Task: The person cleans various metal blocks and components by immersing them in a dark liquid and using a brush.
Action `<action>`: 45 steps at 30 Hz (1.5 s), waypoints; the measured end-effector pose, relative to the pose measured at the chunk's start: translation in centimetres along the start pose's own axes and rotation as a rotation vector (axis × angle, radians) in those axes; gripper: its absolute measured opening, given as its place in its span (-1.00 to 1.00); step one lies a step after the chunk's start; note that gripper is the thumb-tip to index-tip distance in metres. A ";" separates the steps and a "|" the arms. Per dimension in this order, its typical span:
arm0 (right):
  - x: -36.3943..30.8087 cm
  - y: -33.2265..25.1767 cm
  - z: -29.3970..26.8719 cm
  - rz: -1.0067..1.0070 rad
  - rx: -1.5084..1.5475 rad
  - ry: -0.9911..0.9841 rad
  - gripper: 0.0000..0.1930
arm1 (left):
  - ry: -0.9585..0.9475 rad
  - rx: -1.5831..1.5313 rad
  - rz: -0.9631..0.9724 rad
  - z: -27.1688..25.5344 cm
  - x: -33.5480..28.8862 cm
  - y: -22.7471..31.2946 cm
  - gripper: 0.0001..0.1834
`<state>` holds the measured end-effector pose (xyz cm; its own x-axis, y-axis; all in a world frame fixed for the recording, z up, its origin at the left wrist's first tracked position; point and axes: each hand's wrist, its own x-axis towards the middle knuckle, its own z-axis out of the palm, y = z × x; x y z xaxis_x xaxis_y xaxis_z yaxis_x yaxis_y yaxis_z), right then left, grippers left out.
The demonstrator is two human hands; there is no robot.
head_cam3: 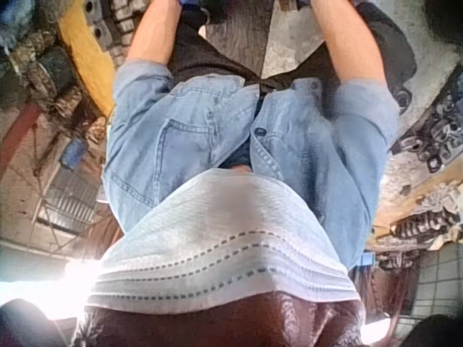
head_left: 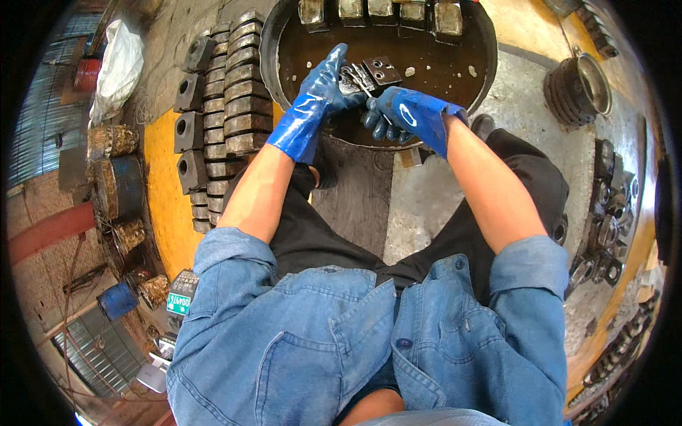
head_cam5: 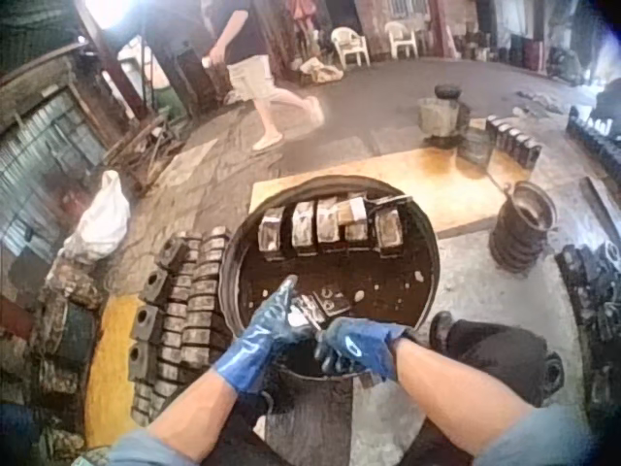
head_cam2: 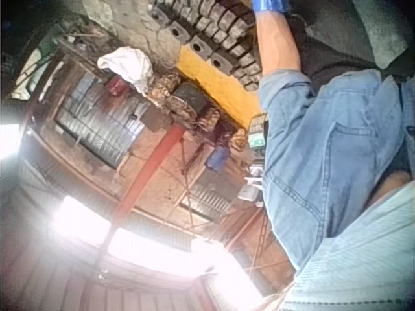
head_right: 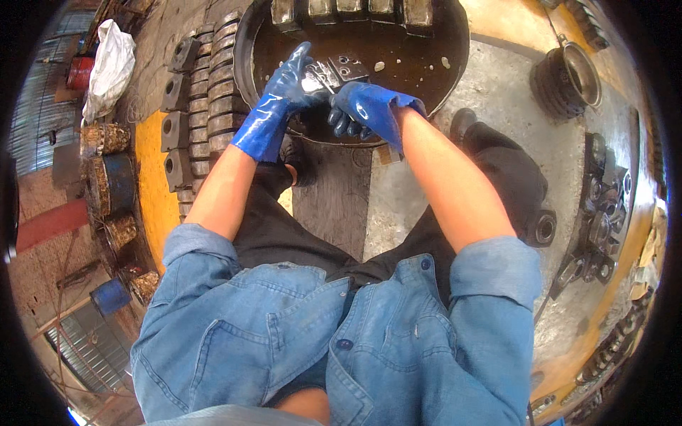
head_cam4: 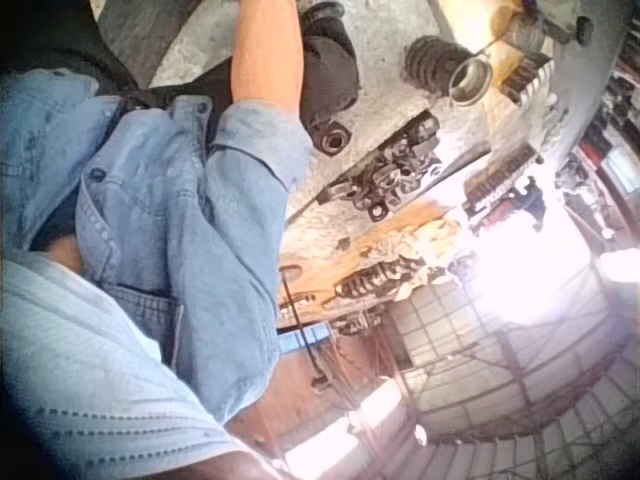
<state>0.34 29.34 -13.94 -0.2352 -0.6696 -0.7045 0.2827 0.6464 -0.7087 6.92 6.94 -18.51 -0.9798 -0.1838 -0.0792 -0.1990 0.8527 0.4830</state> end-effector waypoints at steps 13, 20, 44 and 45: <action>-0.1 1.5 0.8 -0.113 0.138 -0.040 -0.62 | 0.017 0.116 0.024 -0.7 -0.7 1.3 0.31; -1.1 1.4 -0.6 -0.166 0.052 -0.029 -0.58 | -0.045 0.055 -0.142 -0.7 -1.8 2.0 0.34; -4.1 2.1 -0.3 -0.041 -0.018 0.174 -0.61 | -0.033 0.085 -0.163 -0.8 -0.2 2.1 0.25; -4.0 1.5 -0.6 0.020 -0.083 0.201 -0.60 | -0.044 0.074 -0.177 -1.0 -0.2 2.1 0.26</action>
<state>1.16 33.22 -12.25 -0.4134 -0.5750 -0.7061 0.2133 0.6927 -0.6890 6.70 8.31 -16.61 -0.9291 -0.3139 -0.1956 -0.3675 0.8430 0.3929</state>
